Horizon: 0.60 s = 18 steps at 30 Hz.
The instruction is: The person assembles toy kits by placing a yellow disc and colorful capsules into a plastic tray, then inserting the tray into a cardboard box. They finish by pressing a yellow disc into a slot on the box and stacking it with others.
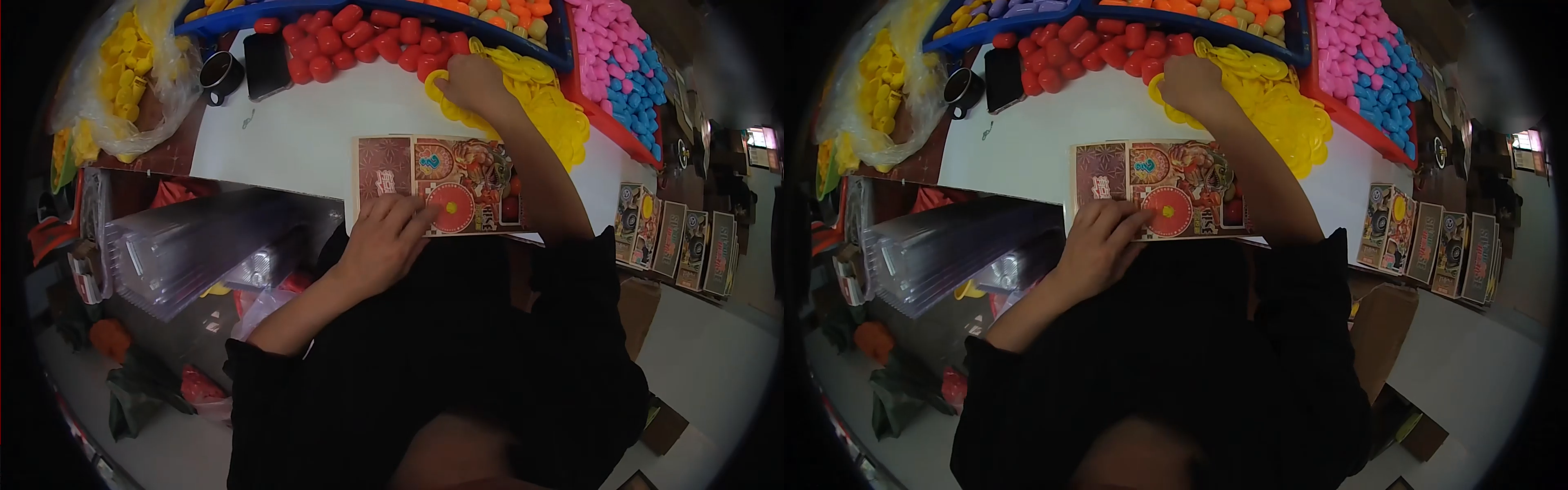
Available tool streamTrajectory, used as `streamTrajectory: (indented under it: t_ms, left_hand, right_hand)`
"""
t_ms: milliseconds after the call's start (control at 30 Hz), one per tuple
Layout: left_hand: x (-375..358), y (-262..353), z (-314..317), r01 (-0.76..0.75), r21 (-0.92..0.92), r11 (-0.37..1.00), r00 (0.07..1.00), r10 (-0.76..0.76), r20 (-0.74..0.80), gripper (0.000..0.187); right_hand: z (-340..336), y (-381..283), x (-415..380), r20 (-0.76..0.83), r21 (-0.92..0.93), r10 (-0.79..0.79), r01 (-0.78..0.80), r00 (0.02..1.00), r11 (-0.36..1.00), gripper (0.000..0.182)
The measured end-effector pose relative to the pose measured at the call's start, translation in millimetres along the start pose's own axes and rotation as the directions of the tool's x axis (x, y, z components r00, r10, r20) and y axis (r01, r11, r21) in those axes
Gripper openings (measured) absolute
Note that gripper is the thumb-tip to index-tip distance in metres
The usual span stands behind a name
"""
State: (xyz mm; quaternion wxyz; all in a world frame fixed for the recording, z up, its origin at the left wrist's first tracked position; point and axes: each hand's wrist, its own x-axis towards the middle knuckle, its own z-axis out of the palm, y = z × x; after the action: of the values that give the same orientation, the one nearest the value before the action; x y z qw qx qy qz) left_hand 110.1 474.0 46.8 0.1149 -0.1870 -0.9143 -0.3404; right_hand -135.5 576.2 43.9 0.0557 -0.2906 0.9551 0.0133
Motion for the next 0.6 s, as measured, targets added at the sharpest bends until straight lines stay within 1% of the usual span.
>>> streamTrajectory:
  t_ms: [67, 100, 133, 167, 200, 267, 300, 333, 367, 400, 467, 500, 567, 600]
  left_hand:
    - [6, -10, 10, -0.012, -0.040, 0.999, 1.000, 0.012, -0.008, 0.051]
    - [10, -14, 13, -0.013, -0.052, 0.999, 1.000, 0.013, 0.010, 0.051]
    - [17, -18, 15, -0.028, -0.038, 0.999, 1.000, 0.028, -0.004, 0.057]
    - [24, -20, 16, -0.046, -0.022, 0.999, 0.999, 0.046, -0.023, 0.062]
    - [30, -20, 15, -0.055, -0.024, 0.998, 0.998, 0.054, -0.020, 0.062]
    - [40, -17, 12, -0.074, 0.146, 0.986, 0.989, 0.053, 0.140, 0.060]
    - [42, -17, 12, -0.068, 0.139, 0.988, 0.989, 0.049, 0.139, 0.060]
    - [43, -16, 12, -0.098, 0.218, 0.971, 0.975, 0.049, 0.219, 0.060]
    - [45, -15, 12, -0.132, 0.293, 0.947, 0.954, 0.042, 0.296, 0.059]
    - [48, -12, 10, -0.127, 0.289, 0.949, 0.956, 0.039, 0.291, 0.059]
    - [57, -8, 4, -0.212, 0.405, 0.889, 0.945, 0.082, 0.315, 0.057]
    - [60, -11, 1, -0.212, 0.405, 0.890, 0.947, 0.085, 0.310, 0.057]
    - [64, -24, -6, -0.173, 0.163, 0.971, 0.952, 0.122, 0.282, 0.060]
    - [65, -32, -5, -0.173, 0.162, 0.972, 0.951, 0.121, 0.285, 0.060]
  right_hand:
    - [4, 6, 7, 0.030, 0.041, 0.034, -0.035, 0.999, 0.999, 0.031]
    - [5, 8, 7, 0.043, 0.073, 0.060, -0.063, 0.997, 0.995, 0.031]
    - [8, 13, 3, 0.049, 0.077, 0.074, -0.078, 0.996, 0.994, 0.031]
    - [6, 19, -1, -0.113, 0.199, 0.028, -0.005, 0.993, 0.980, 0.032]
    - [3, 25, -4, -0.281, 0.299, -0.003, 0.090, 0.960, 0.950, 0.034]
    - [-21, 36, -28, -0.359, 0.491, 0.023, 0.168, 0.933, 0.855, 0.027]
    - [-37, 37, -48, -0.381, 0.444, -0.037, 0.218, 0.924, 0.869, 0.023]
    - [-47, 36, -70, -0.399, 0.394, -0.099, 0.268, 0.911, 0.879, 0.019]
    - [-45, 34, -91, -0.345, 0.343, -0.168, 0.291, 0.923, 0.893, 0.017]
    - [-38, 33, -110, -0.290, 0.289, -0.233, 0.317, 0.928, 0.903, 0.016]
    - [-17, 31, -140, -0.216, 0.245, -0.262, 0.312, 0.941, 0.918, 0.020]
    - [-14, 30, -148, -0.216, 0.240, -0.263, 0.312, 0.940, 0.919, 0.020]
    - [-10, 30, -160, -0.374, 0.350, -0.233, 0.369, 0.898, 0.861, 0.029]
    - [-7, 32, -162, -0.373, 0.353, -0.231, 0.368, 0.899, 0.860, 0.029]
